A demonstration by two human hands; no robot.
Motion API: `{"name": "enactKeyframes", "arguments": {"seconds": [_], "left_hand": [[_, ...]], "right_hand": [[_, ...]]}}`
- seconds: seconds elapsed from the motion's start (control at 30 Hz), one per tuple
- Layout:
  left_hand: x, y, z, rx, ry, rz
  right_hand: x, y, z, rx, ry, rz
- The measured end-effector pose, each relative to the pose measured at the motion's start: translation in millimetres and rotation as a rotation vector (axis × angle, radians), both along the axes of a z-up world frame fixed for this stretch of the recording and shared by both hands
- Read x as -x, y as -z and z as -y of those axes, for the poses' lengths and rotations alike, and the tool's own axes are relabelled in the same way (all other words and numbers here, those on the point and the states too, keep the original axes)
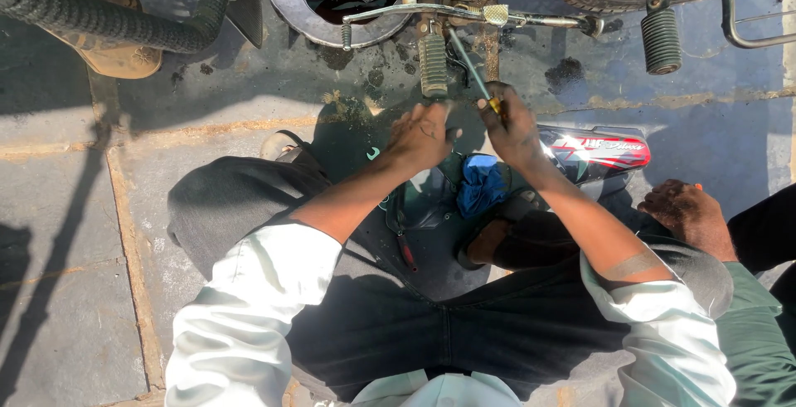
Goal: Cleaning and repairing a motorcycle drive chain.
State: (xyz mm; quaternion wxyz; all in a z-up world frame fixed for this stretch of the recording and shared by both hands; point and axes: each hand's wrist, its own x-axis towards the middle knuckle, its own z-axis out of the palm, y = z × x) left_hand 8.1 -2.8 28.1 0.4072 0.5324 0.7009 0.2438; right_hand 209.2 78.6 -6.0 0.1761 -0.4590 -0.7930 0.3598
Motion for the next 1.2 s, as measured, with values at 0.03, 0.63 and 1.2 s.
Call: {"name": "enactKeyframes", "arguments": {"seconds": [0.03, 0.63, 1.2], "left_hand": [[-1, 4, 1, -0.001, -0.002, -0.003], [-30, 40, -7, 0.070, 0.777, -0.607], [-17, 27, -3, 0.134, 0.845, -0.674]], "right_hand": [[-6, 2, -6, -0.001, -0.002, -0.003], [6, 194, -81, 0.168, 0.181, 0.268], [49, 192, -82, 1.165, 0.697, -0.907]]}}
